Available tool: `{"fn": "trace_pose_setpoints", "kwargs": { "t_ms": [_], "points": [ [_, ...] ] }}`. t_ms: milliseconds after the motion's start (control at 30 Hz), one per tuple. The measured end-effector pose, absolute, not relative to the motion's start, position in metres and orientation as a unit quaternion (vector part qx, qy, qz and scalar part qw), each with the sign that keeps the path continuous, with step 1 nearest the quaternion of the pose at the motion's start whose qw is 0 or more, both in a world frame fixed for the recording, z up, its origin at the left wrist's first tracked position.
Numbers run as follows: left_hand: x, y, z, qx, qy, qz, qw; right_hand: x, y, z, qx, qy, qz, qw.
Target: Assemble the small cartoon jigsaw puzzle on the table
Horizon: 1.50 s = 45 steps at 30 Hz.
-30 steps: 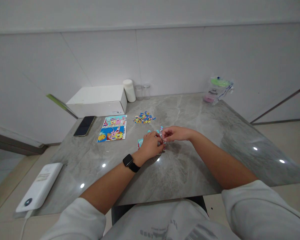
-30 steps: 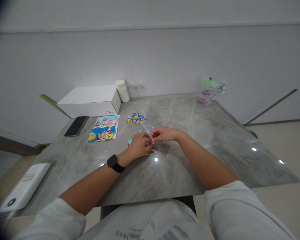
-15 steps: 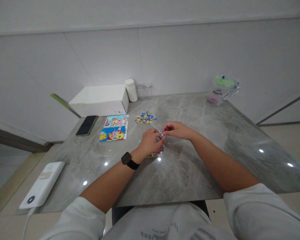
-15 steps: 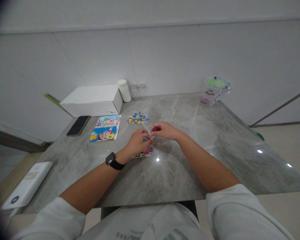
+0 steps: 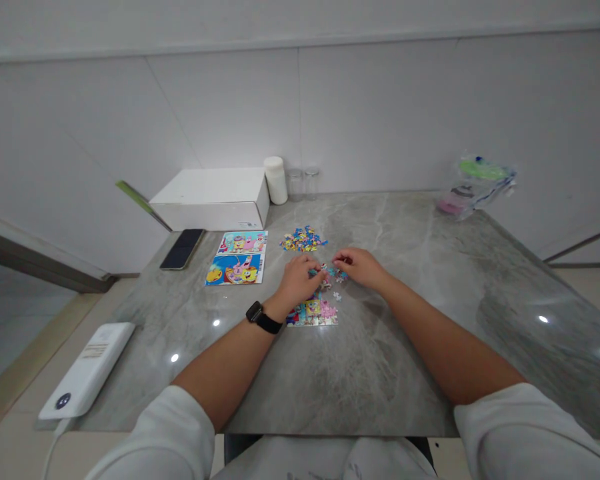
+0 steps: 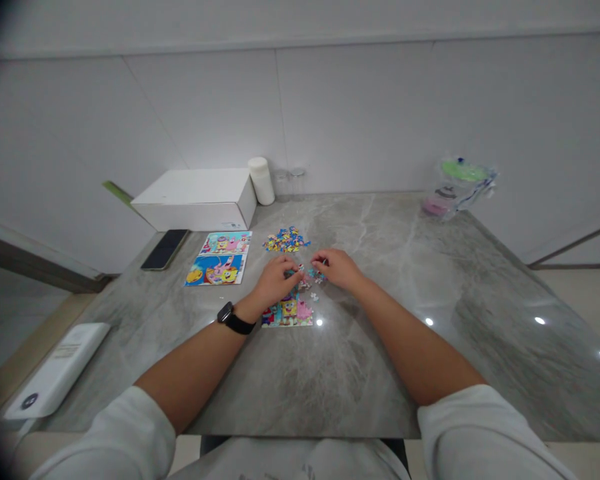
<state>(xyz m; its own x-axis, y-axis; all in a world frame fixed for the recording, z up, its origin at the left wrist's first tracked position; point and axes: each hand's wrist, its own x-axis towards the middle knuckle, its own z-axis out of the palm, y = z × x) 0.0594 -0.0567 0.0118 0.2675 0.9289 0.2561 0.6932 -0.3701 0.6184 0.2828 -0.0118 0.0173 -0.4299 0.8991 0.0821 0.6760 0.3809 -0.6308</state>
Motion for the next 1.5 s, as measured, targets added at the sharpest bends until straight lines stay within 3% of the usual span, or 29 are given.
{"fn": "trace_pose_setpoints", "kwargs": {
  "t_ms": [233,533,867,1100,1333,1500],
  "points": [
    [0.058,-0.052,0.008,0.729,0.518,0.382,0.233,0.271,-0.034,0.016,-0.432,-0.813,0.326,0.218],
    [0.059,-0.052,0.005,0.717,0.521,0.398,0.237,0.269,-0.038,0.02,-0.433,-0.815,0.294,0.247],
    [0.061,-0.064,0.02,0.74,0.511,0.4,0.173,0.273,-0.03,0.015,-0.438,-0.75,0.436,0.234],
    [0.062,-0.056,0.007,0.697,0.497,0.458,0.241,0.274,-0.036,0.022,-0.388,-0.859,0.192,0.274],
    [0.061,-0.053,0.003,0.684,0.496,0.474,0.249,0.272,-0.042,0.022,-0.367,-0.88,0.095,0.285],
    [0.06,-0.052,0.003,0.685,0.488,0.487,0.235,0.273,-0.04,0.021,-0.398,-0.883,0.127,0.214]
  ]
}}
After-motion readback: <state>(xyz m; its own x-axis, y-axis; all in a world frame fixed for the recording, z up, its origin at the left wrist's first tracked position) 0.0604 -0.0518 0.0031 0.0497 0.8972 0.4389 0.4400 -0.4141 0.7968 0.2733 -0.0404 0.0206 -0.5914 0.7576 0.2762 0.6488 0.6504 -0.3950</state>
